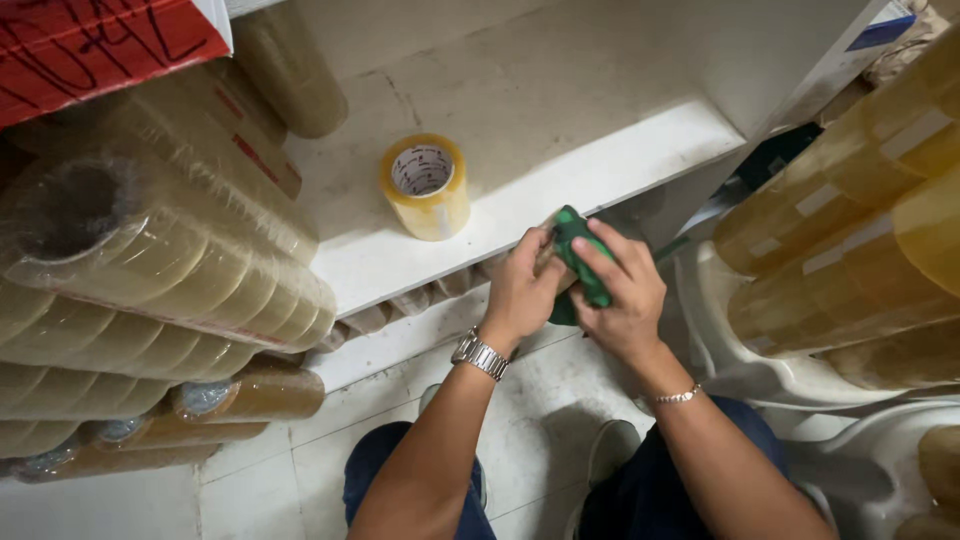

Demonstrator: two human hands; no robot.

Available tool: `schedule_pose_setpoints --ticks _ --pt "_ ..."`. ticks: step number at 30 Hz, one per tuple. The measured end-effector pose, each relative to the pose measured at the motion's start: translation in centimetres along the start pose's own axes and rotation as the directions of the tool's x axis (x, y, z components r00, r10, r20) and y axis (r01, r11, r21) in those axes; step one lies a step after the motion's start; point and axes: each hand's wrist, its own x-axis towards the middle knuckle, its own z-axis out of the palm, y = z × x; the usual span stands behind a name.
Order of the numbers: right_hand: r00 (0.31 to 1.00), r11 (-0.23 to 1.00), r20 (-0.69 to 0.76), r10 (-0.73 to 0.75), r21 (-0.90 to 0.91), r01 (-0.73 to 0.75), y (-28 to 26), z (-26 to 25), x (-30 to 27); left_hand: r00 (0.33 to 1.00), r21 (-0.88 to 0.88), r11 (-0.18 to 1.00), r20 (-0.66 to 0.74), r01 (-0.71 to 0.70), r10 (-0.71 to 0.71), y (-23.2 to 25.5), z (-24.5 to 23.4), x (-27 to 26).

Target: The person wipes several rolls of clear adhesive tape with a green cloth, handling them one at a time and placing them back on a shelf in a stockroom.

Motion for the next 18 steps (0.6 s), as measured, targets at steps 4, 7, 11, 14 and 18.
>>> schedule_pose_setpoints --ticks 4,7,11,14,18 --pt "0.986 0.973 0.01 0.166 0.16 -0.165 -0.1 0.1 1.0 1.0 0.028 1.0 -0.012 -0.007 0.008 -0.2 -0.3 -0.4" --pt "0.936 0.89 0.059 0.347 0.294 -0.348 0.4 0.4 0.6 1.0 0.115 0.993 -0.005 -0.03 0.03 0.1 -0.8 -0.7" --pt "0.942 0.916 0.082 0.326 0.218 -0.337 -0.7 0.0 0.5 0.999 0.117 0.993 -0.034 0.022 -0.018 -0.9 -0.4 -0.7" --pt "0.988 0.986 0.023 0.15 0.063 -0.151 -1.8 0.3 0.2 0.999 0.123 0.991 -0.022 0.045 -0.043 -0.8 -0.5 -0.5" --pt "0.991 0.988 -0.015 0.131 0.083 -0.13 -1.9 0.5 -0.1 0.998 0.121 0.991 0.01 0.064 -0.065 0.1 -1.3 -1.1"
